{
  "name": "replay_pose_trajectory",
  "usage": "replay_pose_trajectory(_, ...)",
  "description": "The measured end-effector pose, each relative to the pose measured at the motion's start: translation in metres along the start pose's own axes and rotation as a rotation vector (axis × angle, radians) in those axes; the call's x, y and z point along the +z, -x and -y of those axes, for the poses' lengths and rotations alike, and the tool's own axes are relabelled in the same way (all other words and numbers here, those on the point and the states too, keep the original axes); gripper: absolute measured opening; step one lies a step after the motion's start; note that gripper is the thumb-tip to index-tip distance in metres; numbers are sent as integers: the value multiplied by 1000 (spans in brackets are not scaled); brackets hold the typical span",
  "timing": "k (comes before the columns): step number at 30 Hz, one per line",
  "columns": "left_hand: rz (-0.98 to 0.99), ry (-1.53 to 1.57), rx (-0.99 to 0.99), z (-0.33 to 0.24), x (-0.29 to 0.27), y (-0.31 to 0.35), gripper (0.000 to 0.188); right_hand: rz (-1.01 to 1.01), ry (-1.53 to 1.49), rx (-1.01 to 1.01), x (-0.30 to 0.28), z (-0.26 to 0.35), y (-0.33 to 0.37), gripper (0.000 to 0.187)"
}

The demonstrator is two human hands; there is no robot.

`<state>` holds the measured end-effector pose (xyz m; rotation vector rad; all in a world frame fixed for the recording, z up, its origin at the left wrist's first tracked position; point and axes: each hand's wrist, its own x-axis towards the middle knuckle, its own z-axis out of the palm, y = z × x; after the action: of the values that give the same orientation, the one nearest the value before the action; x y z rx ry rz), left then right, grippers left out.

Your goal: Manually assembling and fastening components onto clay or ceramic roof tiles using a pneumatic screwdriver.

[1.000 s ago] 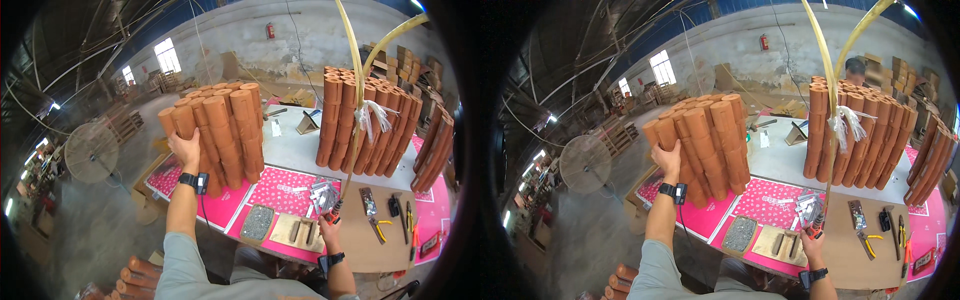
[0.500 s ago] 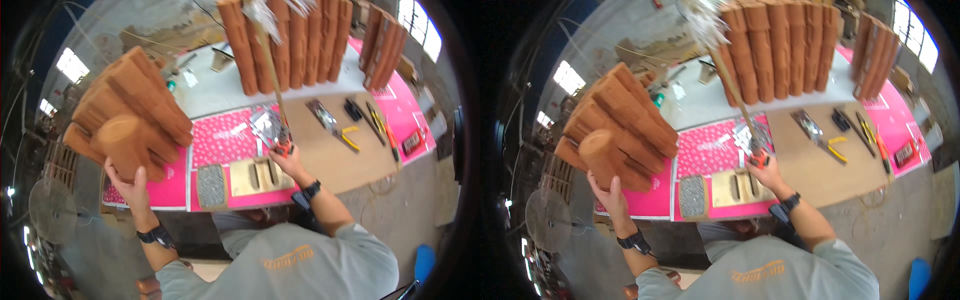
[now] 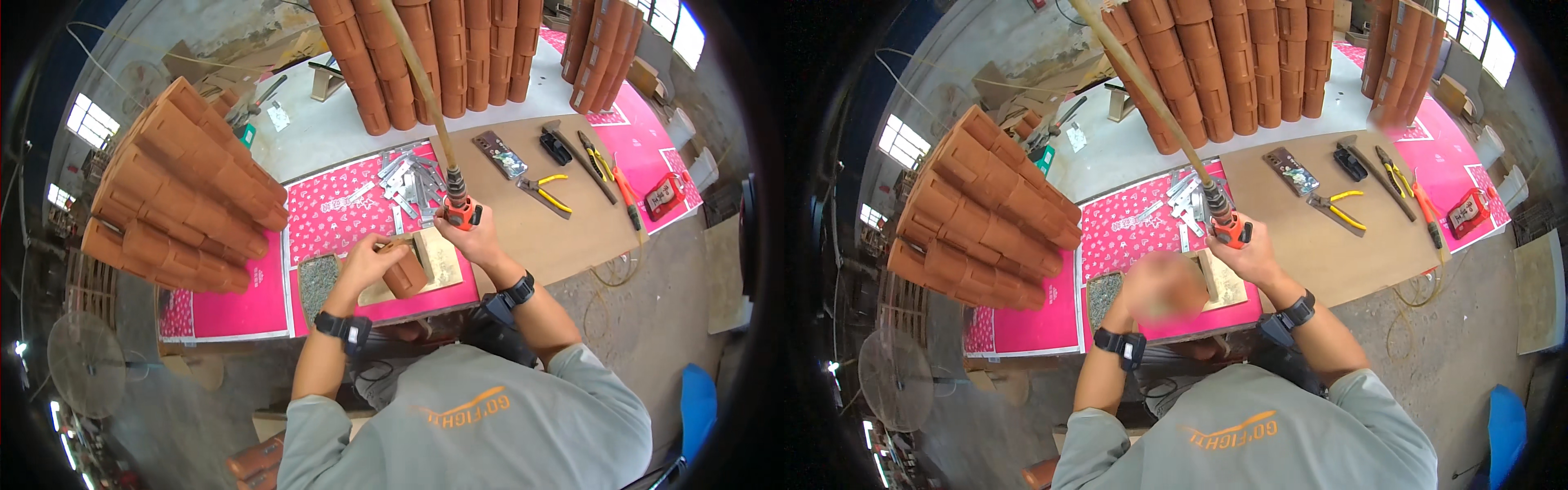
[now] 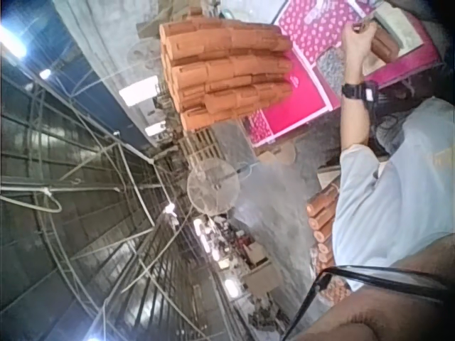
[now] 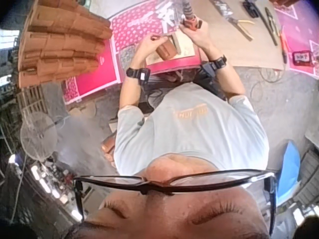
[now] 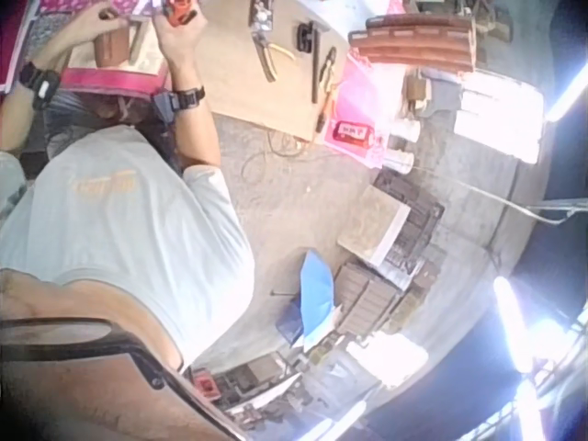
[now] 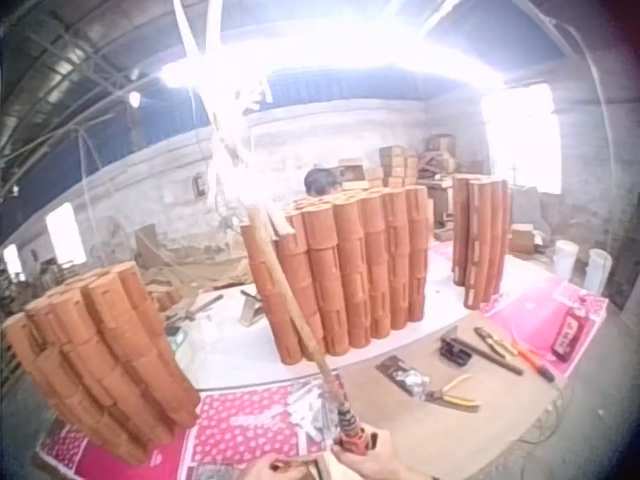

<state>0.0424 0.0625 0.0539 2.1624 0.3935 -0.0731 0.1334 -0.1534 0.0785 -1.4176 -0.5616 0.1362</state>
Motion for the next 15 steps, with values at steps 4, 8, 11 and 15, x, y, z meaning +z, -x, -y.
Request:
replay_pose_trajectory(4, -4, -216, -94, -13, 13, -19, 69, -51, 58, 20, -14, -12, -1, 15)
replay_pose_trajectory(8, -15, -276, -97, -11, 13, -28, 74, -80, 106, 18, -21, -21, -1, 15)
replay_pose_trajectory(11, 84, -201, -93, -4, 12, -38, 76, -74, 99, 19, -23, -26, -3, 16)
replay_pose_trajectory(15, 165, -240, -112, -6, 23, -44, 74, -35, 75, 52, -24, -33, -8, 17)
